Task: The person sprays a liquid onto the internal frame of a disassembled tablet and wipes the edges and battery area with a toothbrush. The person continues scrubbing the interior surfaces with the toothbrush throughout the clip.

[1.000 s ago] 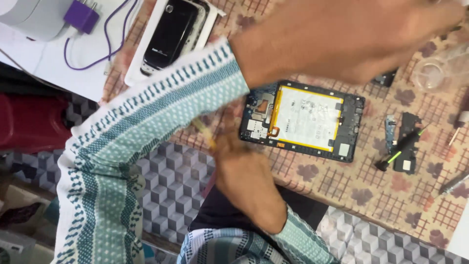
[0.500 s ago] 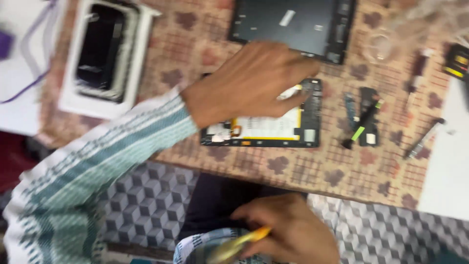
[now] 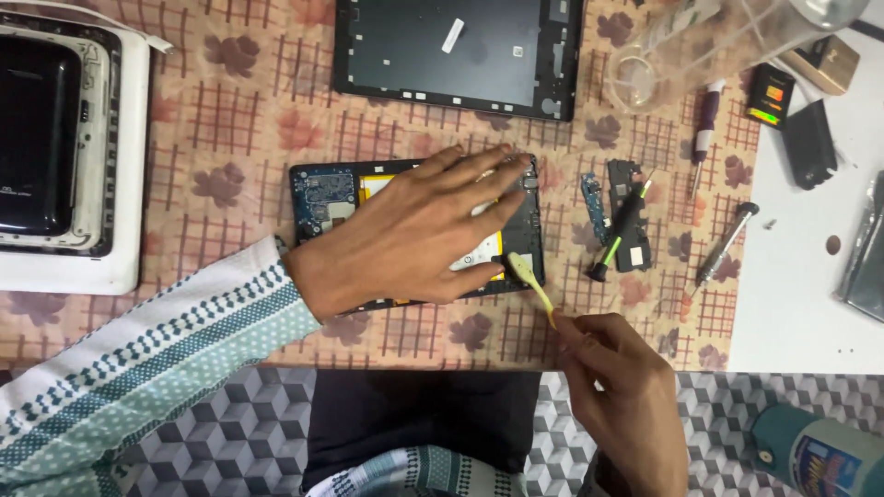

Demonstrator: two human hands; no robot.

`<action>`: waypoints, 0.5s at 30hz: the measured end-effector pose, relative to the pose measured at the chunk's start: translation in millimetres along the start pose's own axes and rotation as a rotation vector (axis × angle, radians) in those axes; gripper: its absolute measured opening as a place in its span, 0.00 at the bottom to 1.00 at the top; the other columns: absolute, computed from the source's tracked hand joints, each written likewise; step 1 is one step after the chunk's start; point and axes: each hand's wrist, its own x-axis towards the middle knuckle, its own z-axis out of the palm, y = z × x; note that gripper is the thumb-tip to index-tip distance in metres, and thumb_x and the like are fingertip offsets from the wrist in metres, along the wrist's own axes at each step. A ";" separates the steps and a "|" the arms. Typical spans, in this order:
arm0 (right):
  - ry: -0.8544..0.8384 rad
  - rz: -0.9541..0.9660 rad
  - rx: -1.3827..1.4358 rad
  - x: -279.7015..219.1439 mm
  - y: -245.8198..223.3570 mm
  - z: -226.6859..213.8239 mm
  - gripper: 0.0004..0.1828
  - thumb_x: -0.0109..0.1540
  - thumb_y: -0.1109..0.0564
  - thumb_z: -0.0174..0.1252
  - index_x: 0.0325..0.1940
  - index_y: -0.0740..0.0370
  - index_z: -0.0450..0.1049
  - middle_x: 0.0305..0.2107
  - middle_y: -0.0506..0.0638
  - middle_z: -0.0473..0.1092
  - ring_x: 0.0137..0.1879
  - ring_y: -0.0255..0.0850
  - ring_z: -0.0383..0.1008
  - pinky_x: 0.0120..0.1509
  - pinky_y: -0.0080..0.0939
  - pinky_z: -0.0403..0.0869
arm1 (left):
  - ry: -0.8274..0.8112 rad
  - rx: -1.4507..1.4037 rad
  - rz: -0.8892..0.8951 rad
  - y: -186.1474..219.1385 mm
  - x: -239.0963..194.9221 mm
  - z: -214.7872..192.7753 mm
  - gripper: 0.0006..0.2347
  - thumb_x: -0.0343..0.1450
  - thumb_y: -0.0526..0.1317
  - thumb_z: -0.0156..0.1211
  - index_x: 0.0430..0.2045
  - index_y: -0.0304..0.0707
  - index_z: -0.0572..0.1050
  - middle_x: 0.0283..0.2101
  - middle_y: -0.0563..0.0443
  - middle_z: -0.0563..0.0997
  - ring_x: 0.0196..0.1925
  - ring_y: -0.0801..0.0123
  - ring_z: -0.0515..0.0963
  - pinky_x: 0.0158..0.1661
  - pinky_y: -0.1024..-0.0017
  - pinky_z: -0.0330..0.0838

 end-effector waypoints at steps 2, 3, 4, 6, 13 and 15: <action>-0.004 0.012 0.029 6.7 -10.0 4.0 0.19 0.56 0.67 0.63 0.51 0.62 0.81 0.34 0.52 0.78 0.25 0.35 0.78 0.28 0.35 0.74 | -0.022 -0.017 -0.015 0.4 -5.1 -0.1 0.26 0.70 0.54 0.59 0.48 0.23 0.76 0.66 0.31 0.70 0.70 0.48 0.66 0.65 0.47 0.61; -0.006 0.020 0.043 9.0 -13.9 6.7 0.20 0.56 0.68 0.63 0.52 0.63 0.81 0.33 0.51 0.78 0.25 0.35 0.78 0.27 0.35 0.74 | -0.033 -0.026 -0.022 1.1 -7.2 0.1 0.25 0.71 0.55 0.59 0.46 0.24 0.78 0.65 0.32 0.71 0.71 0.49 0.67 0.65 0.48 0.62; -0.006 0.001 0.037 11.1 -16.5 10.5 0.19 0.56 0.68 0.63 0.52 0.63 0.81 0.32 0.52 0.78 0.24 0.35 0.78 0.26 0.36 0.74 | -0.022 -0.025 -0.023 1.9 -8.5 0.6 0.26 0.71 0.55 0.59 0.46 0.23 0.78 0.64 0.32 0.72 0.70 0.49 0.67 0.65 0.48 0.62; -0.003 -0.039 0.025 11.9 -18.6 16.6 0.18 0.57 0.68 0.63 0.51 0.64 0.81 0.31 0.52 0.77 0.24 0.35 0.77 0.24 0.36 0.73 | 0.000 -0.016 -0.024 2.4 -9.8 0.2 0.26 0.71 0.56 0.59 0.45 0.22 0.80 0.62 0.33 0.75 0.69 0.50 0.68 0.66 0.49 0.63; -0.045 -0.128 -0.049 -19.8 -11.8 18.0 0.16 0.56 0.69 0.63 0.48 0.65 0.80 0.27 0.51 0.75 0.22 0.36 0.77 0.25 0.40 0.72 | 0.016 -0.105 -0.049 3.7 -5.4 -2.8 0.33 0.63 0.61 0.66 0.45 0.21 0.79 0.61 0.31 0.75 0.67 0.48 0.71 0.63 0.51 0.65; -0.001 -0.121 -0.039 -20.6 -10.0 25.4 0.19 0.55 0.69 0.63 0.50 0.66 0.80 0.26 0.51 0.74 0.22 0.37 0.76 0.26 0.41 0.73 | 0.009 -0.115 -0.049 4.2 -4.8 -2.7 0.34 0.62 0.62 0.68 0.44 0.21 0.79 0.60 0.32 0.76 0.66 0.47 0.71 0.63 0.50 0.66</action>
